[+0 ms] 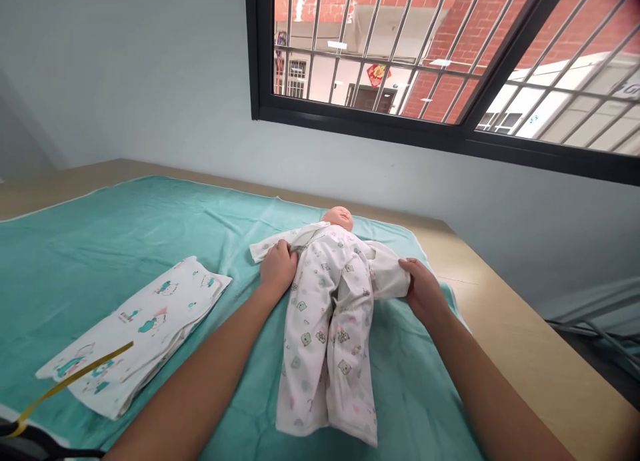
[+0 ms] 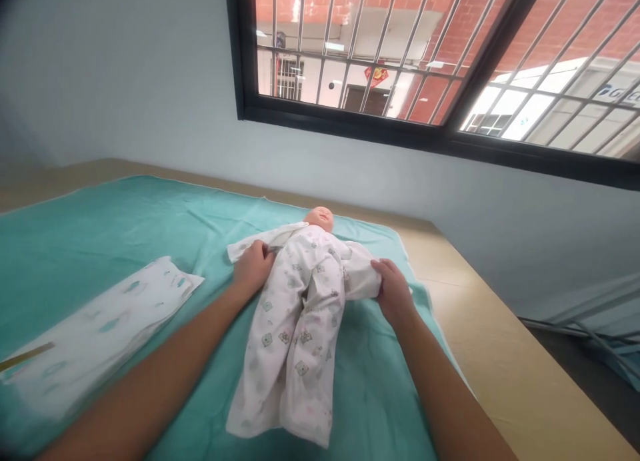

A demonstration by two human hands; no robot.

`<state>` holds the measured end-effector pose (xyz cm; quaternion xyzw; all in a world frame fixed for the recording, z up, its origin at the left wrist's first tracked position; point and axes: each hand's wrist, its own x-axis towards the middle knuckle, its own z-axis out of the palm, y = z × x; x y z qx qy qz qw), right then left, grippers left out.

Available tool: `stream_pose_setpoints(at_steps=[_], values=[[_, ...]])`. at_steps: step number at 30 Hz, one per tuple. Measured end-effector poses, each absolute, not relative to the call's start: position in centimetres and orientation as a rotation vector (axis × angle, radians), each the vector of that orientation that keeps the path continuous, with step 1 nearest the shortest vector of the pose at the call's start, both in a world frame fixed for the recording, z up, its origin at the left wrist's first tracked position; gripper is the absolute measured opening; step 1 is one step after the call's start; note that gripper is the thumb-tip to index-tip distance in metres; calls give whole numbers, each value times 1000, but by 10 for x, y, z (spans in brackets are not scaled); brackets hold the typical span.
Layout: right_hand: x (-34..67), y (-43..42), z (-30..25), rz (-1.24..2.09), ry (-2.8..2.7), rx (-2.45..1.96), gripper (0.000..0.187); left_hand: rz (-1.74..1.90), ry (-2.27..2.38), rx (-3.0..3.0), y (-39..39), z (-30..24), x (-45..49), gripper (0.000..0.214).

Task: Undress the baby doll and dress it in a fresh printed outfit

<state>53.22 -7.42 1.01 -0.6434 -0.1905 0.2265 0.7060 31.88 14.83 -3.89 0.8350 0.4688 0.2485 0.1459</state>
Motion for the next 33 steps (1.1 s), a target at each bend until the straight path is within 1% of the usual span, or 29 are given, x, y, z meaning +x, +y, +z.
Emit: stream_pose_setpoints(at_steps=[2,4,6,8,10,12,13,16,18,19,21,24,28,30,33], values=[[532,-69,22,601,-431,-1285,23,758,1314,2385,149,-40,319,25],[528,-60,35,632,-481,-1208,23,782,1237,2422,150,-42,320,18],[520,-48,47,643,-550,-1174,27,800,1175,2442,151,-43,320,11],[507,-35,57,652,-672,-1189,30,818,1153,2422,151,-43,320,12],[489,-23,63,685,-900,-1323,22,845,1143,2368,151,-43,320,12],[471,-17,67,704,-1217,-1580,10,880,1120,2298,151,-42,320,12],[462,-15,67,680,-1365,-1714,8,909,1100,2258,151,-41,320,12],[440,-20,63,474,-1619,-1923,22,1023,1016,2151,151,-42,320,10],[431,-29,58,365,-1697,-1897,27,1086,951,2079,152,-42,321,8],[429,-34,56,356,-1737,-1855,25,1099,925,2049,152,-42,321,8],[427,-44,51,358,-1751,-1735,18,1113,894,1987,153,-42,321,8],[432,-53,44,265,-1536,-1607,13,1138,883,1900,154,-42,322,9],[439,-56,43,137,-1353,-1522,12,1131,860,1813,152,-41,322,11],[440,-55,48,153,-1283,-1478,11,1115,855,1797,150,-40,323,12],[439,-54,59,223,-1262,-1566,17,1105,825,1792,148,-38,323,13]])
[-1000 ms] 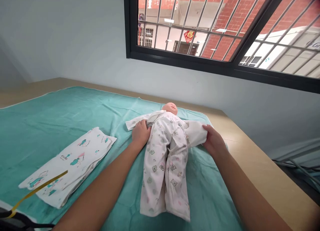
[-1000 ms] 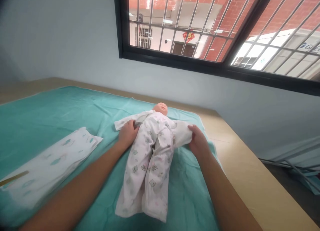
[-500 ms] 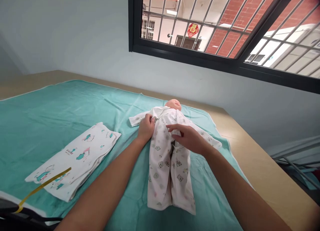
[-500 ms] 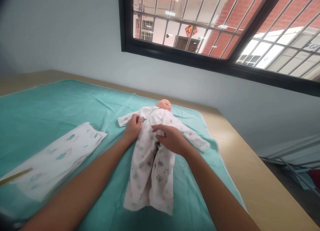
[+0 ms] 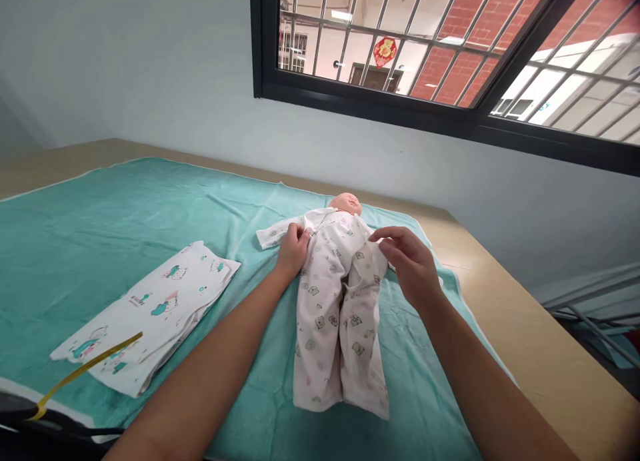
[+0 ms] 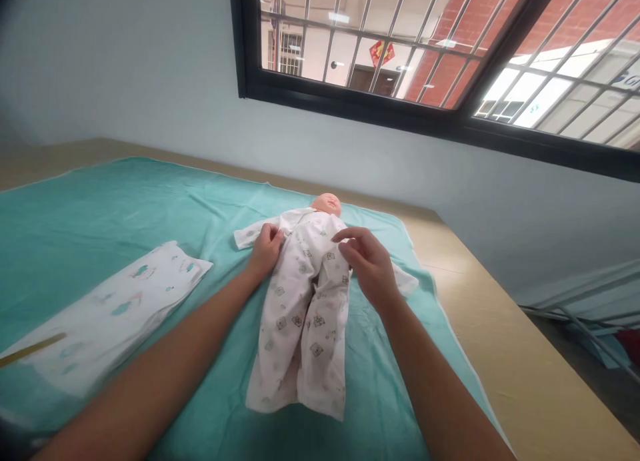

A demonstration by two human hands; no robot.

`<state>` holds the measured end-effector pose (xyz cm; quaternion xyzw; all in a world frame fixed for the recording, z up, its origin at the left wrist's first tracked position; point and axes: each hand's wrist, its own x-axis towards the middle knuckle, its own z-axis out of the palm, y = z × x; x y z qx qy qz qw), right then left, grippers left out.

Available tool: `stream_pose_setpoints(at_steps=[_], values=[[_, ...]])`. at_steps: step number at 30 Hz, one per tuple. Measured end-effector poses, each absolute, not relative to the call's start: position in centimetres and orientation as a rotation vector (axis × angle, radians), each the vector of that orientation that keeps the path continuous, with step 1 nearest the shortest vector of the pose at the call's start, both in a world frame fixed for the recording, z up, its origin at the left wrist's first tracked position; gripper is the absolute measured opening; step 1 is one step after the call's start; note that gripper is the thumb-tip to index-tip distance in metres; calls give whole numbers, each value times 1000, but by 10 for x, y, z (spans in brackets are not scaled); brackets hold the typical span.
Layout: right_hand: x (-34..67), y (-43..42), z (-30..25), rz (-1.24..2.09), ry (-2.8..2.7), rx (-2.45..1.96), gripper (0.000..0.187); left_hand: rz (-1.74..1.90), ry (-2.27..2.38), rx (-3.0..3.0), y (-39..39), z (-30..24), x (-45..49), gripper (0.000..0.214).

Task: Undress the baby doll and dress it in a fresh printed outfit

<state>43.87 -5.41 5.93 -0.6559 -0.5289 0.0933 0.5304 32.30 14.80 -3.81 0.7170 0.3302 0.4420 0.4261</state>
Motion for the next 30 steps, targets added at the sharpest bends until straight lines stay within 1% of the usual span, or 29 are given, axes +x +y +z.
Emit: stream_pose_setpoints(at_steps=[2,4,5,7,10,12,15,17,18,20,22,26,30], values=[[435,-54,65,281,-1506,-1702,21,1086,783,1687,148,-36,323,12],[431,-55,68,287,-1840,-1772,23,1041,750,1532,149,-34,323,16],[428,-57,68,244,-1968,-1775,23,1013,741,1468,149,-34,323,22],[422,-64,67,42,-2079,-1771,24,960,733,1410,151,-33,323,31],[416,-79,68,-310,-2014,-1740,24,897,711,1379,154,-32,322,36],[414,-87,71,-428,-1914,-1635,25,823,675,1322,156,-30,320,37],[420,-84,71,-428,-1673,-1548,27,709,644,1188,157,-21,316,44],[429,-71,61,-335,-1552,-1660,30,718,649,1171,156,-12,313,49],[434,-62,54,-268,-1529,-1754,36,748,647,1198,156,-7,311,50],[442,-47,33,-134,-1550,-1924,53,834,626,1293,154,2,307,48],[447,-36,12,-87,-1613,-2017,65,941,590,1419,152,11,303,40],[447,-31,-11,-177,-1647,-2081,69,1164,512,1580,148,29,294,23],[444,-33,-11,-198,-1635,-2101,68,1189,429,1650,132,44,292,18]])
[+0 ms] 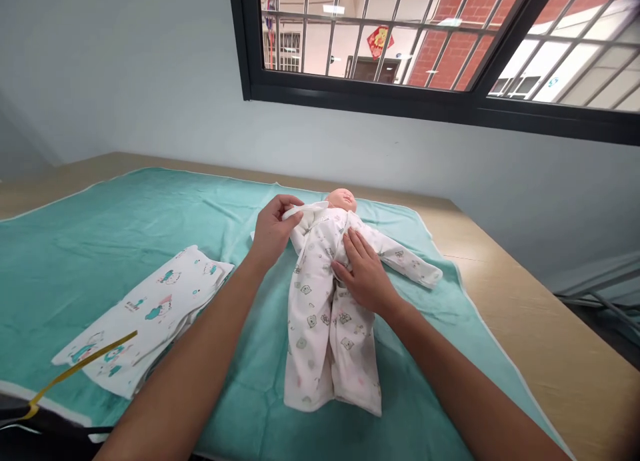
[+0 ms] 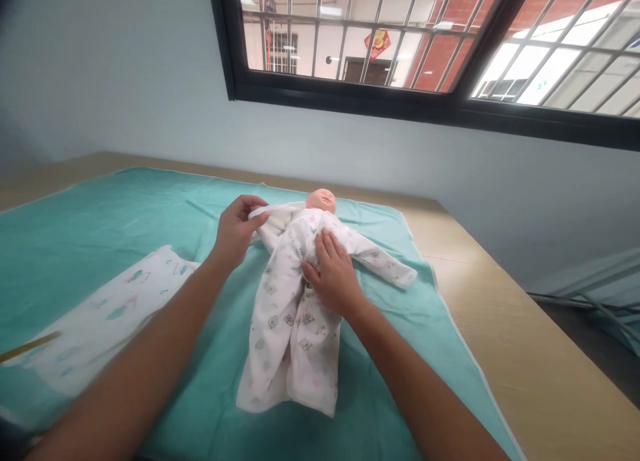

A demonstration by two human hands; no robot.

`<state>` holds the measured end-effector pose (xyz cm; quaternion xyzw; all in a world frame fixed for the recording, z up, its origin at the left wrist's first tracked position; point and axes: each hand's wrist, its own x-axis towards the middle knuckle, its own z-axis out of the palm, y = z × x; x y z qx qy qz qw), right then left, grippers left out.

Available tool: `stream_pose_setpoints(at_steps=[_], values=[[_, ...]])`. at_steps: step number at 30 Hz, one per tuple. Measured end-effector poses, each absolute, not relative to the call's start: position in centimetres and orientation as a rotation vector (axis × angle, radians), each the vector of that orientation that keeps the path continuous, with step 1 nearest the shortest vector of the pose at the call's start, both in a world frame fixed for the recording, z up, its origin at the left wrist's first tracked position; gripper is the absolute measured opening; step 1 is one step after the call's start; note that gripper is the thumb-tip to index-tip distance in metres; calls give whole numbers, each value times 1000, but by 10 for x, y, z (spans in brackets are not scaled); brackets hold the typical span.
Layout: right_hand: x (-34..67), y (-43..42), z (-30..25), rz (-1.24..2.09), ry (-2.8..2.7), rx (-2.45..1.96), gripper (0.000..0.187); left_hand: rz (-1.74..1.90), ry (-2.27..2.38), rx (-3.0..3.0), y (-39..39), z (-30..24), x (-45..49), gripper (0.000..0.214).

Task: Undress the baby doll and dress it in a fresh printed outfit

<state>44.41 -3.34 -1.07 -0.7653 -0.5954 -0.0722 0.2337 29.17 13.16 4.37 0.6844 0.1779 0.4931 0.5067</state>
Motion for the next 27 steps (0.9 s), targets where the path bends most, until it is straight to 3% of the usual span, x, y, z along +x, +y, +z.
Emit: stream_pose_setpoints(at_steps=[8,12,15,19,24,27], values=[[452,-36,-15,-118,-1583,-1912,64,630,-33,2553,68,36,315,26],[469,-42,1,252,-1352,-1676,44,708,37,2550,69,23,316,25],[478,-33,22,300,-1125,-1704,31,846,-2,2579,75,13,310,27],[486,4,44,126,-1115,-1919,27,1071,130,2554,78,-1,298,29],[496,61,59,28,-1243,-2241,36,1015,452,2388,79,-11,283,56],[503,81,55,77,-1218,-2347,37,978,521,2249,83,-14,280,43]])
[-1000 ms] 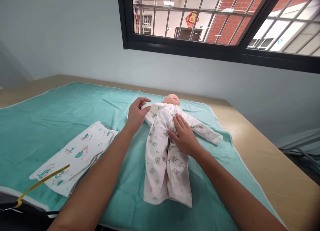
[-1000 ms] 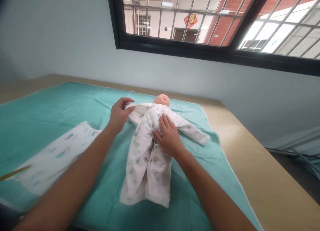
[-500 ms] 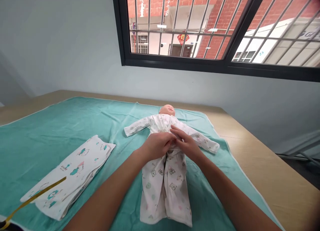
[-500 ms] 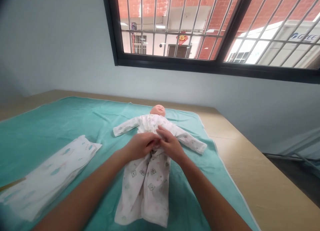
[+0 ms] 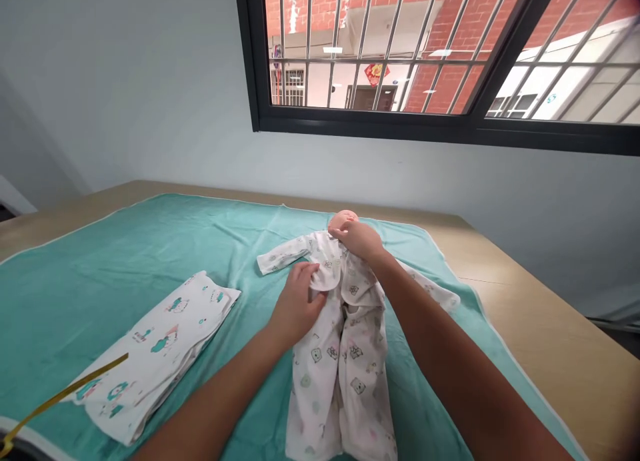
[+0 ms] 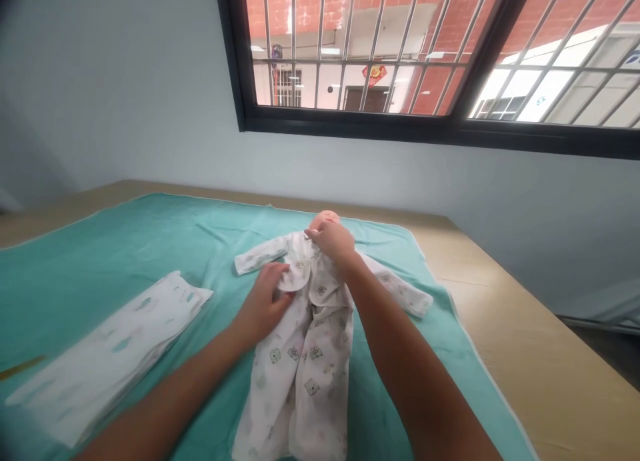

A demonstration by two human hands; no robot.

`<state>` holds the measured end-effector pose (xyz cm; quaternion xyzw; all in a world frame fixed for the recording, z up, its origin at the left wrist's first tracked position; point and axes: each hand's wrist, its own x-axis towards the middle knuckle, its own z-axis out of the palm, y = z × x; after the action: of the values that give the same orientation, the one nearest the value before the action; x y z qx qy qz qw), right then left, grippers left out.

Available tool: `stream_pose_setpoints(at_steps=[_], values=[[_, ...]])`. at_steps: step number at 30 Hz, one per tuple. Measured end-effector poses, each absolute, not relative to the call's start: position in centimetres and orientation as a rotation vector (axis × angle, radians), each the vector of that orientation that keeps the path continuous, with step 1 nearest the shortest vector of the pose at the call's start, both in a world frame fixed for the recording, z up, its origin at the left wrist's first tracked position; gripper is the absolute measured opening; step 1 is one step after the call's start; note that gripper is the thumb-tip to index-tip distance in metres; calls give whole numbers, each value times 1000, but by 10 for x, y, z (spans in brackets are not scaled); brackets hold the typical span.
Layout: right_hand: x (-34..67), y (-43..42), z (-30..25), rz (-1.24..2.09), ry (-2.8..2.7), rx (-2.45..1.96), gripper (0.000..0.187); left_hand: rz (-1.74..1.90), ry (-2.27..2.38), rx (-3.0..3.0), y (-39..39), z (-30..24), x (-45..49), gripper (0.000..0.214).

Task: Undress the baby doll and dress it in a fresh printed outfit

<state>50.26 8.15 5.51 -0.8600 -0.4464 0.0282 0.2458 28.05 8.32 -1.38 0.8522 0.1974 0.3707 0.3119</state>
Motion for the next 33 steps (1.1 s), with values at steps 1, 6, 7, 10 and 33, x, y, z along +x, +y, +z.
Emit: stream_pose_setpoints(at_steps=[1,6,7,10,33], values=[[504,85,52,79,-1203,-2369,36,981,527,2211,86,-15,280,39],[510,85,38,57,-1120,-2316,26,938,588,2179,102,-22,279,41],[510,84,36,59,-1100,-2301,24,901,617,2192,105,-24,279,42],[510,83,36,57,-1071,-2273,19,778,755,2252,111,-30,280,37],[522,80,33,84,-885,-2003,22,1023,190,2538,104,9,258,22]])
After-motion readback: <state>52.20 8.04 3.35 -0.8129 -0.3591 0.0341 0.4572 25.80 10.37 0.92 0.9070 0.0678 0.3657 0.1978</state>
